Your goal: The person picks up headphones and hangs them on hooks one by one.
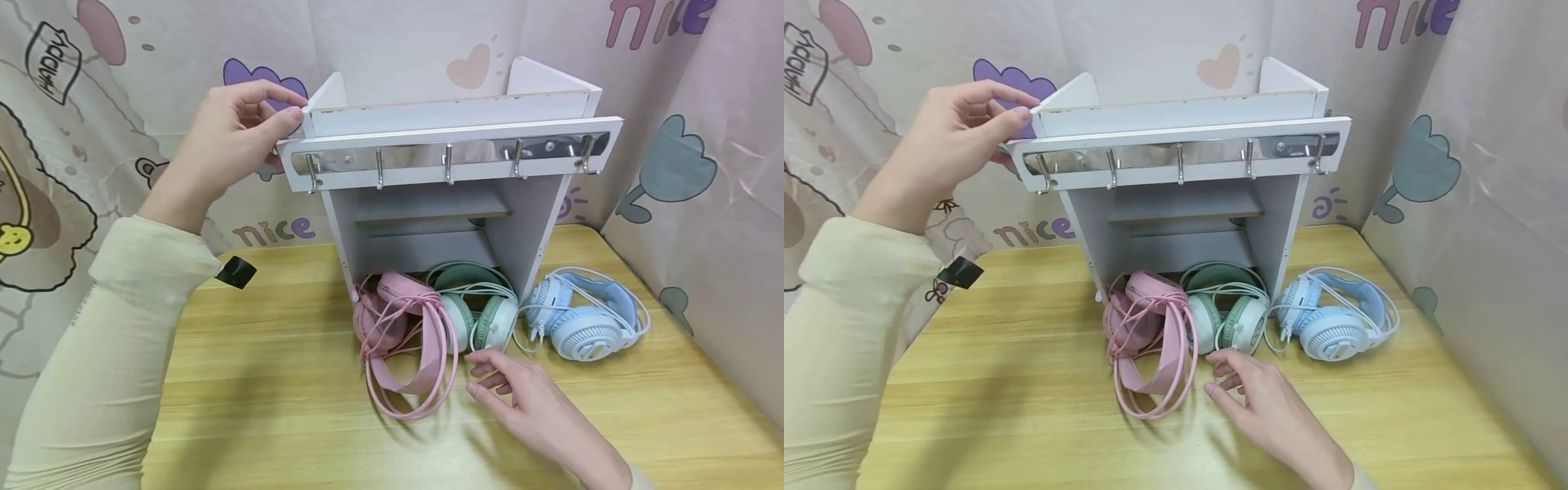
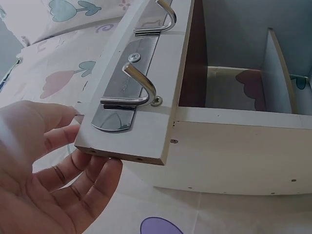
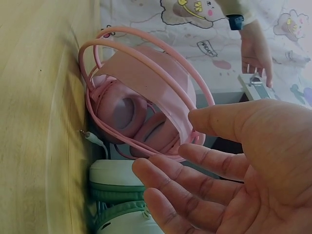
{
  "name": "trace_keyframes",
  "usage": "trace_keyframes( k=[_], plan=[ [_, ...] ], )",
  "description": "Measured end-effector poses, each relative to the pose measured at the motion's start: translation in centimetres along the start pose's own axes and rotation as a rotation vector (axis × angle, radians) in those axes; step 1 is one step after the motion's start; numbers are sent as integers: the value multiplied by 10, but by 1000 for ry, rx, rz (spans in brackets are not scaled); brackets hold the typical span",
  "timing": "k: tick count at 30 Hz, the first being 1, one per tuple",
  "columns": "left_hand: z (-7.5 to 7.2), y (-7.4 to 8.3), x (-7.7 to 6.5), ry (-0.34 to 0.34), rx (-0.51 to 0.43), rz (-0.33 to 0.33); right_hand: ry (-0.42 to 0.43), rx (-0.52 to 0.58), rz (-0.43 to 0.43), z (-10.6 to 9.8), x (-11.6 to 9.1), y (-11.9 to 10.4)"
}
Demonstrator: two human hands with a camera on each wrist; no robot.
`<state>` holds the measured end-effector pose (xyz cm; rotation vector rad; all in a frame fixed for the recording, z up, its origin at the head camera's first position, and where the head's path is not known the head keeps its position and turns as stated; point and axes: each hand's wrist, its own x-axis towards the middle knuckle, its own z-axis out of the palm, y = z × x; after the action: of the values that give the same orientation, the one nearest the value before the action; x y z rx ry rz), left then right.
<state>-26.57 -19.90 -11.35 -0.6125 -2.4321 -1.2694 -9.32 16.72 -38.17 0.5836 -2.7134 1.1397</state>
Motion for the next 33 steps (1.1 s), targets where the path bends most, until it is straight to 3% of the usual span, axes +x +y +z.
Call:
trace_keyframes(
  k=[22, 33],
  plan=[
    [-7, 8, 2, -42, 39, -18, -32, 34, -36, 10, 2, -8],
    [-10, 13, 2, -69, 151, -49, -31, 49, -11, 17, 6, -14]
  ],
)
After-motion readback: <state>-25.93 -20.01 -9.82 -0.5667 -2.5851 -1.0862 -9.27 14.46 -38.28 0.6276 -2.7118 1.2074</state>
